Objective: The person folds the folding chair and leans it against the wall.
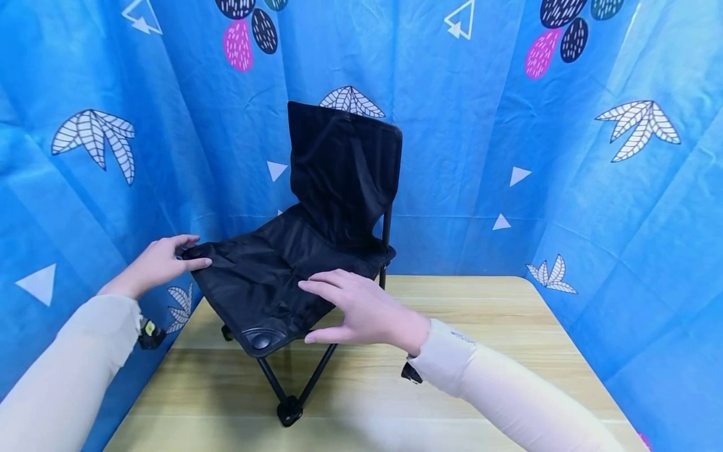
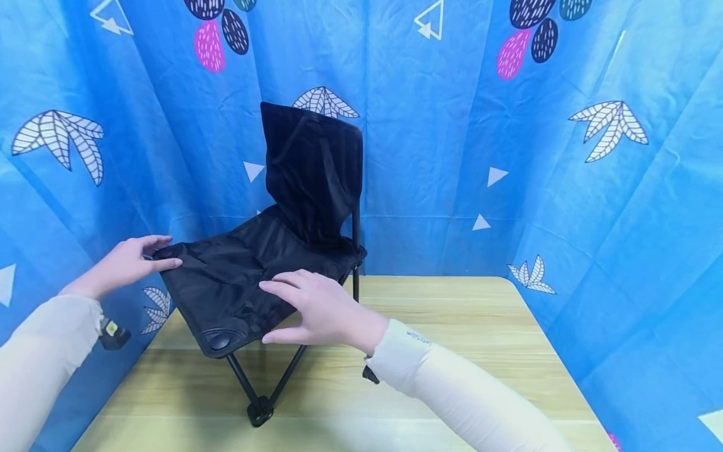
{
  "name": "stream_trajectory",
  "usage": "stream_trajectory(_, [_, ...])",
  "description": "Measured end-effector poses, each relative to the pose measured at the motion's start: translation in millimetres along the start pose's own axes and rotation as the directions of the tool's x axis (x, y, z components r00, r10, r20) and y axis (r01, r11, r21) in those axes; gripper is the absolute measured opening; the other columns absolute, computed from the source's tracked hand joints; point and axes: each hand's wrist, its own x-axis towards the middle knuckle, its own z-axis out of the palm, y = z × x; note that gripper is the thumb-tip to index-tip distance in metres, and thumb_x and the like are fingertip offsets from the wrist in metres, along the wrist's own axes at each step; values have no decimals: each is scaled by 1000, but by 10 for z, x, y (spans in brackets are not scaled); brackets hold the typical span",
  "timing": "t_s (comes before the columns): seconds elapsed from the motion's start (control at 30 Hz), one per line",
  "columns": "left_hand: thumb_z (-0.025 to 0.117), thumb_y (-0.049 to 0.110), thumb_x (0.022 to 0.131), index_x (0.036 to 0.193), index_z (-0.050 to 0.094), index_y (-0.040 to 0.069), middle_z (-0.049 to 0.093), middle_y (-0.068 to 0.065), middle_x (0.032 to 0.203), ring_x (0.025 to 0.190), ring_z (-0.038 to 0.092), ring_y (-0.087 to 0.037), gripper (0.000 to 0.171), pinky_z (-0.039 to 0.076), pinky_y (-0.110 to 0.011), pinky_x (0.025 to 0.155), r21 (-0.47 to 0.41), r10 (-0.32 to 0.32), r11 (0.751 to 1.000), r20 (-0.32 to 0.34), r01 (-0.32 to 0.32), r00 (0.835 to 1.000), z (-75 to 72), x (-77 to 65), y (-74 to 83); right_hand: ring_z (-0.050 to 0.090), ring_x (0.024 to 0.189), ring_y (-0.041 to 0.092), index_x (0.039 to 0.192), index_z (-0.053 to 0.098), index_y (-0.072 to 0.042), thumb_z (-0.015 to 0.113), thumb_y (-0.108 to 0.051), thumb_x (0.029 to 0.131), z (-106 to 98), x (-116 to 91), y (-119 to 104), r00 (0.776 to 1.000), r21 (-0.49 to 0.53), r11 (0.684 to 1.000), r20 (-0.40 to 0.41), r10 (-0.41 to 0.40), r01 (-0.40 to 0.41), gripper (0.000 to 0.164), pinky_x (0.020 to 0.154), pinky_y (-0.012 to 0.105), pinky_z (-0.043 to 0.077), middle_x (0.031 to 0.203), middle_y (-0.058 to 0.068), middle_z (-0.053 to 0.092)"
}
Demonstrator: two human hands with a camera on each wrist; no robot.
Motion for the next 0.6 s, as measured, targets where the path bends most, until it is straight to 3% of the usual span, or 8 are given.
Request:
stream_trajectory(0.2, [70, 56, 103, 160, 41, -11, 43, -43, 158, 142, 45, -62, 92, 43, -76, 113, -3, -15, 1000, 4, 15, 1000, -2, 20, -3, 67, 131, 19, 150, 64, -11, 90, -56, 86, 15, 38, -49, 1000, -14, 1000, 14, 3, -3, 83, 112, 32, 56, 144, 6, 69])
stream_trajectory(0.6, [72, 47, 104, 155, 44, -15, 50, -44, 152, 137, 51, -60, 85, 46, -74, 110, -14, -11, 1000, 9, 11, 1000, -19, 34, 0, 69, 128, 17, 148, 66, -12, 87, -57, 88, 93, 116, -173, 997, -2, 1000, 80, 8, -8, 79, 110, 29, 56, 142, 4, 71])
